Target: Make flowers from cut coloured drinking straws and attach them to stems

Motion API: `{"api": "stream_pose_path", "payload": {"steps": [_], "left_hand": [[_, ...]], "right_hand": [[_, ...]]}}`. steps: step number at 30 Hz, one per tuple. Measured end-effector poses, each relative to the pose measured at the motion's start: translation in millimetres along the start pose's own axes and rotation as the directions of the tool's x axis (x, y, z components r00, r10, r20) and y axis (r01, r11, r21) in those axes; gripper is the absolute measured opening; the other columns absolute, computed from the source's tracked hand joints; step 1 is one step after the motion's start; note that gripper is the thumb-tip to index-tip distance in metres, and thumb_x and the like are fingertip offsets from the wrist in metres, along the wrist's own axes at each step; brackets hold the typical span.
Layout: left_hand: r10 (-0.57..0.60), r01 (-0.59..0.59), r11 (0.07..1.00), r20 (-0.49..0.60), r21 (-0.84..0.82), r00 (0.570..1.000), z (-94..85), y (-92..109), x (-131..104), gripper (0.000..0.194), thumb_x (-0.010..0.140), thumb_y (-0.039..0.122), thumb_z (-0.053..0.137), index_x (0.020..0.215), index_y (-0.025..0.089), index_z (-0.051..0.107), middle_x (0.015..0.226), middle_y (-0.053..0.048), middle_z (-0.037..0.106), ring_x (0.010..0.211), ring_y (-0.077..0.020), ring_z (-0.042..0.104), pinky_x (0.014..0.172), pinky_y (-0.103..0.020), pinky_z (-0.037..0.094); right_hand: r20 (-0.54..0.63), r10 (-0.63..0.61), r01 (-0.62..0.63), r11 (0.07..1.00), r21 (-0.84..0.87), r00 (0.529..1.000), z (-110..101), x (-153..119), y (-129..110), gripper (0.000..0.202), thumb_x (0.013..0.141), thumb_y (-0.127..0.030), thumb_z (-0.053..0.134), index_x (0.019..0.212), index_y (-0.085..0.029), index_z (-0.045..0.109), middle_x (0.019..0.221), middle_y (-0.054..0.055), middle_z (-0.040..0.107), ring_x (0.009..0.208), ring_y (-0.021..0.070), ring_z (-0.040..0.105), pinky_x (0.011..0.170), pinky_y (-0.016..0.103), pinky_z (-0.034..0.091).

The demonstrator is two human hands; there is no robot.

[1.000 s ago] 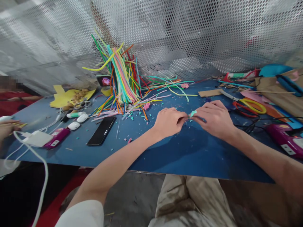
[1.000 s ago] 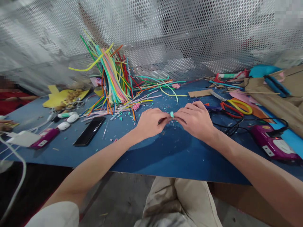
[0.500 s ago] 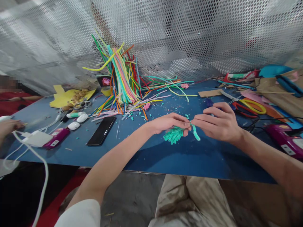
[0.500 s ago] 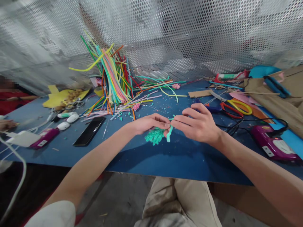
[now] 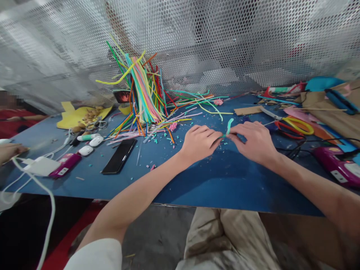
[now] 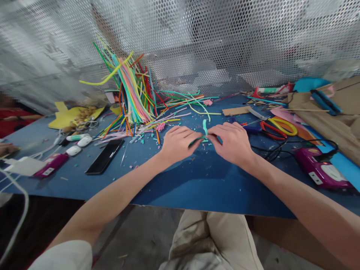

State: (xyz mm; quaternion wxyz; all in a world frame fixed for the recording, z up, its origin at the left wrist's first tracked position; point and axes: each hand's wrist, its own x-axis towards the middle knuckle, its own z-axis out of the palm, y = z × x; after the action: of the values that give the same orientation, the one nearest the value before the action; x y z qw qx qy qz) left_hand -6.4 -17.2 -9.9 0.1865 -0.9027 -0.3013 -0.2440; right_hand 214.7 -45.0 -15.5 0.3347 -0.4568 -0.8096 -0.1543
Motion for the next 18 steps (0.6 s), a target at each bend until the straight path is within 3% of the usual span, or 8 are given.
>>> {"api": "stream_pose_path", "payload": {"steps": [4, 8, 13, 18], "left_hand": [[0.068, -0.067, 0.994, -0.009, 0.088, 0.998, -2.7, -2.8, 1.8, 0.023, 0.101, 0.028, 0.049, 0.110, 0.027, 0.070, 0.104, 0.000, 0.076, 0.099, -0.0179, 0.063, 0.086, -0.036, 0.039], [0.098, -0.096, 0.991, -0.017, 0.090, 0.995, -4.9, -1.7, 3.2, 0.028, 0.100, 0.020, 0.048, 0.118, 0.030, 0.068, 0.108, 0.001, 0.076, 0.103, -0.0165, 0.063, 0.102, -0.040, 0.035], [-0.031, 0.034, 0.998, 0.065, -0.046, 0.997, -4.4, 0.2, 3.6, 0.024, 0.099, 0.023, 0.050, 0.105, 0.030, 0.073, 0.092, 0.001, 0.078, 0.097, -0.0159, 0.066, 0.107, -0.043, 0.032], [-0.162, 0.261, 0.899, 0.288, -0.351, 0.944, -7.9, -2.7, 6.2, 0.023, 0.097, 0.030, 0.054, 0.102, 0.029, 0.075, 0.088, 0.001, 0.077, 0.085, -0.0148, 0.070, 0.086, -0.033, 0.045]], "right_hand": [[0.041, 0.102, -0.105, 0.992, 0.069, 0.994, 4.8, -1.6, -1.0, 0.017, 0.096, -0.033, 0.056, 0.092, -0.024, 0.070, 0.090, 0.000, 0.077, 0.077, 0.0190, 0.066, 0.071, 0.033, 0.041], [0.064, 0.138, -0.144, 0.986, 0.086, 0.988, 5.4, -2.5, -0.1, 0.017, 0.095, -0.034, 0.057, 0.094, -0.024, 0.070, 0.092, 0.001, 0.076, 0.078, 0.0189, 0.068, 0.067, 0.031, 0.044], [0.058, -0.051, 0.050, 0.999, 0.016, 0.997, 4.7, -2.6, 2.3, 0.016, 0.097, -0.029, 0.055, 0.094, -0.022, 0.069, 0.087, 0.001, 0.075, 0.078, 0.0189, 0.065, 0.069, 0.032, 0.045], [0.022, -0.263, 0.263, 0.964, -0.043, 0.965, 1.1, -1.8, 8.9, 0.013, 0.096, -0.025, 0.057, 0.100, -0.023, 0.069, 0.093, 0.000, 0.076, 0.083, 0.0191, 0.064, 0.076, 0.033, 0.044]]}}
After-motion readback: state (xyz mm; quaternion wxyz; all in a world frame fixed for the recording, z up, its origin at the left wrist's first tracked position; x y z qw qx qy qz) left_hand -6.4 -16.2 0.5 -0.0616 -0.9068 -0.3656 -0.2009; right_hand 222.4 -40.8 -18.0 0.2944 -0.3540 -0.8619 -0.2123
